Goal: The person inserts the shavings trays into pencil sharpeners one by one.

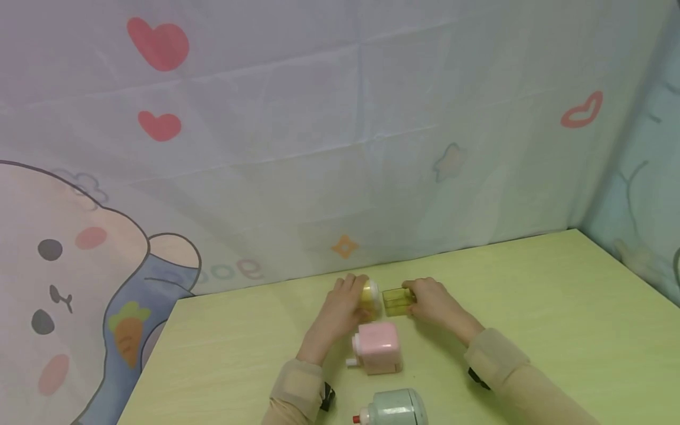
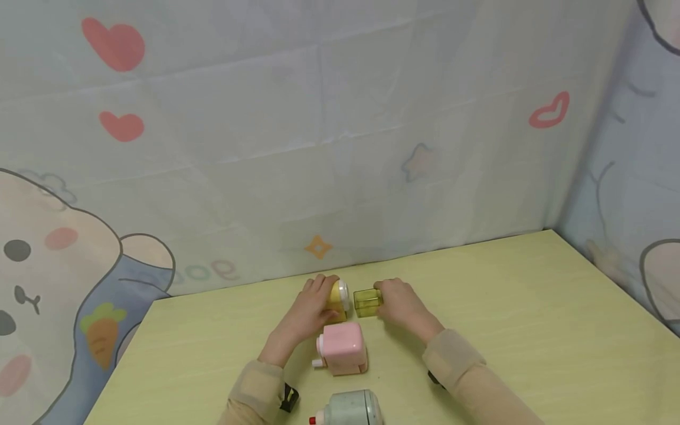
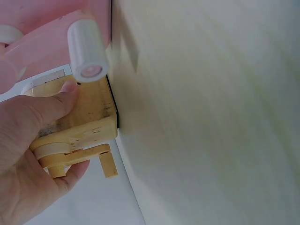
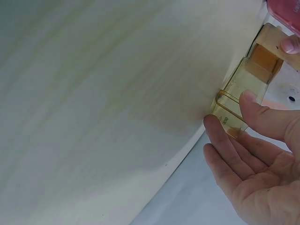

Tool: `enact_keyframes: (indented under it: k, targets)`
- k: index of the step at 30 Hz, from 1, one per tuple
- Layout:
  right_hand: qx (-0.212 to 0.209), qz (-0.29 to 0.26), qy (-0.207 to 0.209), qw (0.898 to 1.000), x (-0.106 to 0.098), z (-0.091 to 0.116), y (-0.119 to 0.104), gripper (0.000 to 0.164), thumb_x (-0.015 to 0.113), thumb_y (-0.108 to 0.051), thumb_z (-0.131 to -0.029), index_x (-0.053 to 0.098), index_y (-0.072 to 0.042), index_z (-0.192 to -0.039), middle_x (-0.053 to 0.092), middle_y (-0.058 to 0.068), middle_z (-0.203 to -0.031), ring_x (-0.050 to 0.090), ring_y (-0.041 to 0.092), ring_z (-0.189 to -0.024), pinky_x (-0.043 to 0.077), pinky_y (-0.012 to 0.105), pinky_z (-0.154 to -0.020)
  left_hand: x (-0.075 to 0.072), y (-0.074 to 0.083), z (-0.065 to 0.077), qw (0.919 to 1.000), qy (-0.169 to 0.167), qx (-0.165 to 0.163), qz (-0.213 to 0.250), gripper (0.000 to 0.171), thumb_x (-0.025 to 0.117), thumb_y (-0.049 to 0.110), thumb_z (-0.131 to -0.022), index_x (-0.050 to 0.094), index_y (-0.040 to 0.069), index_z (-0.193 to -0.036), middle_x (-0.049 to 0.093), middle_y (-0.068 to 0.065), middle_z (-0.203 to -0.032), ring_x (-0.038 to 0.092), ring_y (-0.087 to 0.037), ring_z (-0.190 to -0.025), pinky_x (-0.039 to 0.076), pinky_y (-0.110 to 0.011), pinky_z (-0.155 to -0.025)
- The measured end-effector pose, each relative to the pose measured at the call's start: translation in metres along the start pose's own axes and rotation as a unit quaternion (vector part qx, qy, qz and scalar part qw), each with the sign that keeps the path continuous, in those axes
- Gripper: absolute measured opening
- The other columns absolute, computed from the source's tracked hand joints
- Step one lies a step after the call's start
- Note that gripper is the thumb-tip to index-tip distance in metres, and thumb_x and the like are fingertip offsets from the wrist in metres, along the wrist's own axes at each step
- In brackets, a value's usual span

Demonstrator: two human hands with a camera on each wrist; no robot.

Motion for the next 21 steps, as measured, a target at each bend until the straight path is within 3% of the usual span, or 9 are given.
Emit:
enact_keyframes:
  k: [12,21]
  targets:
    - [-0.01,-0.014,-0.001,1.0,0.0,0.0,-0.01,0.026,0.07,0.002,-0.061,0.062,-0.002,-0.086,0.055,0.004,-0.065,0.044,0.016,-0.058,0.043,0.033,-0.054,0.003,0.002,-0.002,1.0,0.006,0.007,0.0,0.068,0.071,0.026,-0.073,0.036,0.011,-0.13,0.048,-0.006,-0.114,0.041,-0.02,-0.096,0.048,-0.035,-0.074]
    - [-0.012,-0.026,0.002,1.0,0.001,0.001,-0.012,0.028,0.069,0.003,-0.061,0.062,0.0,-0.088,0.053,0.004,-0.064,0.042,0.016,-0.057,0.04,0.031,-0.052,0.004,0.003,-0.004,1.0,0.004,0.008,0.004,0.069,0.071,0.024,-0.073,0.036,0.011,-0.131,0.048,-0.005,-0.115,0.04,-0.019,-0.098,0.048,-0.036,-0.075]
Point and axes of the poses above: each hand's wrist, its own z-axis away from the middle knuckle, its own x-axis out of the palm, y = z × x, the point moved 8 cm from there along -z, towards the middle knuckle
